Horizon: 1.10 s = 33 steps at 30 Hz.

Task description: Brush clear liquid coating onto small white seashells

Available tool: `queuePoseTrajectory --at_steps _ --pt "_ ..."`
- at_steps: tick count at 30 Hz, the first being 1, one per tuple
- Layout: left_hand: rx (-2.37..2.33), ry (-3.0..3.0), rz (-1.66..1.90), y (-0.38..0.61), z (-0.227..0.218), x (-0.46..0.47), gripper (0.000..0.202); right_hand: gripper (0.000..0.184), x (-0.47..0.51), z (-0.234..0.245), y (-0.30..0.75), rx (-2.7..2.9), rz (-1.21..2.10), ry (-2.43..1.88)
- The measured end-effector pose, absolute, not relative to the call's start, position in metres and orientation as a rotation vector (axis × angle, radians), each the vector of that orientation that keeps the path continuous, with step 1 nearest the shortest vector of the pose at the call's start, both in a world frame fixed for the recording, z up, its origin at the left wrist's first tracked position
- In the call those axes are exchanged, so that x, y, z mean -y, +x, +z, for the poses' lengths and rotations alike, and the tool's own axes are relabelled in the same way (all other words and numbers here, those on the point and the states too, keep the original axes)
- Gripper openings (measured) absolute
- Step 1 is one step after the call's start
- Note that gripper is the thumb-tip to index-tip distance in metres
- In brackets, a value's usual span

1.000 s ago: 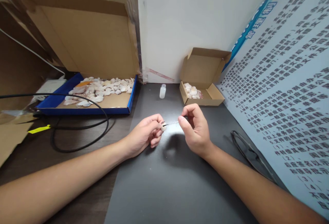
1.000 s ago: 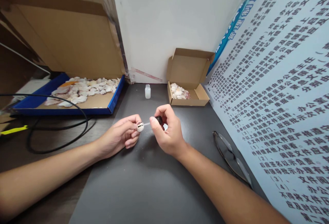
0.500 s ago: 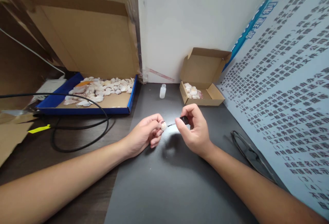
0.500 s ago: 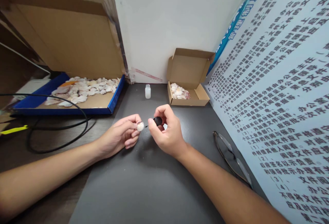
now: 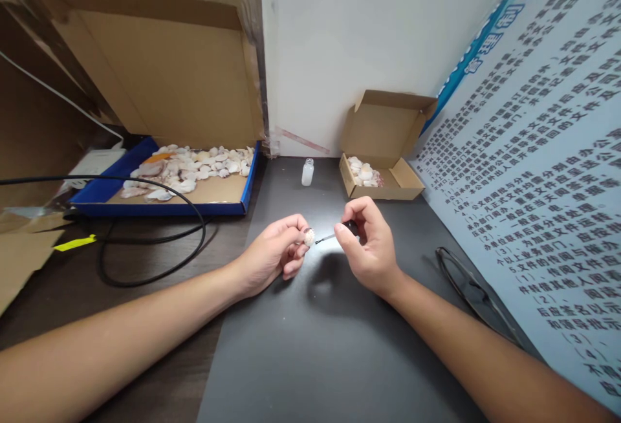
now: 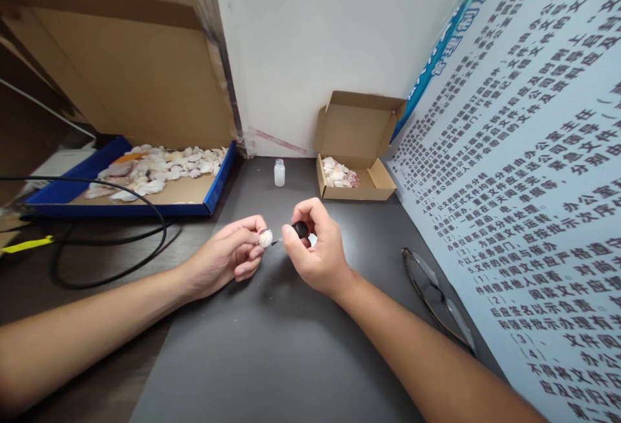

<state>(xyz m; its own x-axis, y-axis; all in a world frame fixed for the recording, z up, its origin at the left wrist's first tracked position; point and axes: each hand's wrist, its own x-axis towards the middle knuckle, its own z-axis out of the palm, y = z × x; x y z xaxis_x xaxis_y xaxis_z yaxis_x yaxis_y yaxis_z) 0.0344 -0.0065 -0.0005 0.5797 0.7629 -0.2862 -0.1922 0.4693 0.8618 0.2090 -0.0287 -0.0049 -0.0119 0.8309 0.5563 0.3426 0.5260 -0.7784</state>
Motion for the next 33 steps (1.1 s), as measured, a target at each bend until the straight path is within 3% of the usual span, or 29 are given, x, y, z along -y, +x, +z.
queuePoseTrajectory --at_steps 33 --pt "-0.743 0.901 0.673 0.0336 -0.0011 0.0065 0.016 0.019 0.0305 -0.0028 0.2095 1.627 0.473 -1.018"
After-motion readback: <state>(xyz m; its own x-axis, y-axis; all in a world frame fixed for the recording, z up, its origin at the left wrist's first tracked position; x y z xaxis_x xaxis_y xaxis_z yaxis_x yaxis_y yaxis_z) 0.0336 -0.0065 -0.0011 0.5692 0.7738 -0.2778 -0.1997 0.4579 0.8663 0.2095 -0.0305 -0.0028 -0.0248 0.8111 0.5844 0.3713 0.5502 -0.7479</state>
